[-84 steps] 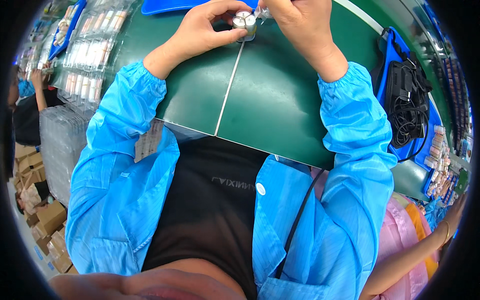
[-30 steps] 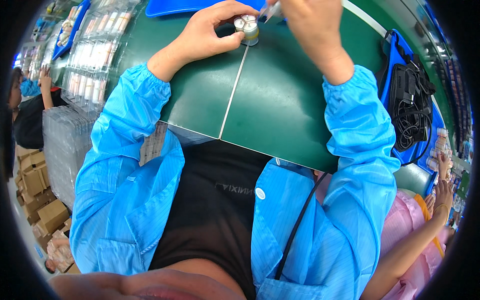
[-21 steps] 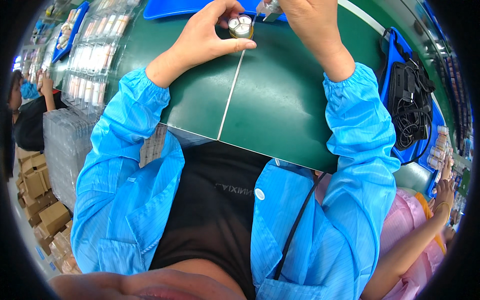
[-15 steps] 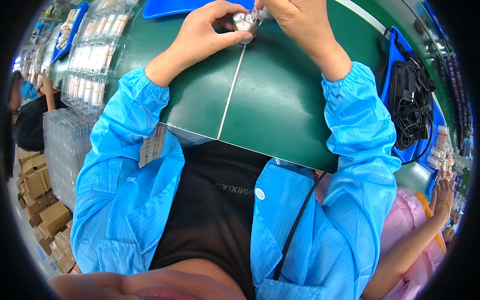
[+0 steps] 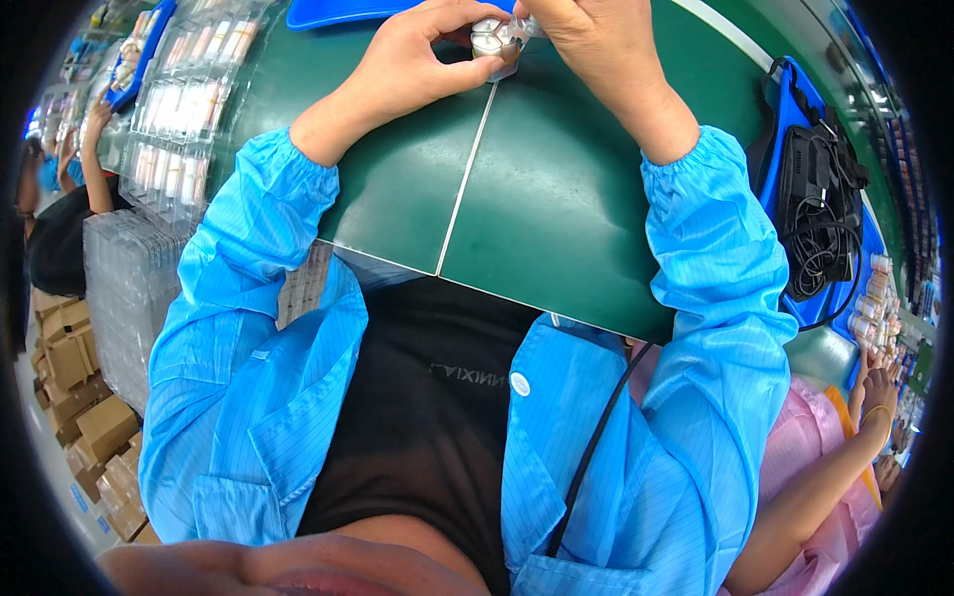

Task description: The person takes bundled cylindrical components from a tray, works on their metal terminals using a handheld power tool, and places the finished bundles into plastic packaging trays.

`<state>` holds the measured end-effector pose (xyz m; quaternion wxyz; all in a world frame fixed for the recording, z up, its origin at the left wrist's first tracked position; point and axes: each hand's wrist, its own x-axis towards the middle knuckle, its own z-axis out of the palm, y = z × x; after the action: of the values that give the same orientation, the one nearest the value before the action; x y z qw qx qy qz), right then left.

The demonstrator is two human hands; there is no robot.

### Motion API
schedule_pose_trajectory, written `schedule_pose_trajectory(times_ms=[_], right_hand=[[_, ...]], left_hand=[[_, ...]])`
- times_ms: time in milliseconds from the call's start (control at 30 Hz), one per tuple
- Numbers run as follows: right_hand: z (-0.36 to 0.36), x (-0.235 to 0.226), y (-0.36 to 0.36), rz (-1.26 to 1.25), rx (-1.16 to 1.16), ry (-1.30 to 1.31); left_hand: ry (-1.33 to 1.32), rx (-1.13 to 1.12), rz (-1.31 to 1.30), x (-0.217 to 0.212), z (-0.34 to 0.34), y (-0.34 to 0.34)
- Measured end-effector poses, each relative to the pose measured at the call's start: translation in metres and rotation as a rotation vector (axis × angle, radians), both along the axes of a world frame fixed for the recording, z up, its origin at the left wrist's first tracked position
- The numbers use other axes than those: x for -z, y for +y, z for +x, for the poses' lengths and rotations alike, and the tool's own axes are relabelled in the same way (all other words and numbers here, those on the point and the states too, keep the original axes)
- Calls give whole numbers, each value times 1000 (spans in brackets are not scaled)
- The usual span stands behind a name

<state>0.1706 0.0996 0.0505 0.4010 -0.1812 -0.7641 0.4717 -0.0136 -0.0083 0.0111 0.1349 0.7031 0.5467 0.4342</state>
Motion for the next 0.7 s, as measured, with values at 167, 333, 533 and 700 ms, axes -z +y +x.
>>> schedule_pose_trajectory(times_ms=[167,333,533,700], right_hand=[[-2,4,-4,-36,67,-18],[0,5,-4,30,75,-19],[0,0,-4,196,62,18],[-4,31,20,70,70,-5]], left_hand=[[-50,12,-13,3,1,2],[-28,-1,6,3,1,3],[-8,12,15,2,-1,2],[-16,19,-11,-1,1,2]])
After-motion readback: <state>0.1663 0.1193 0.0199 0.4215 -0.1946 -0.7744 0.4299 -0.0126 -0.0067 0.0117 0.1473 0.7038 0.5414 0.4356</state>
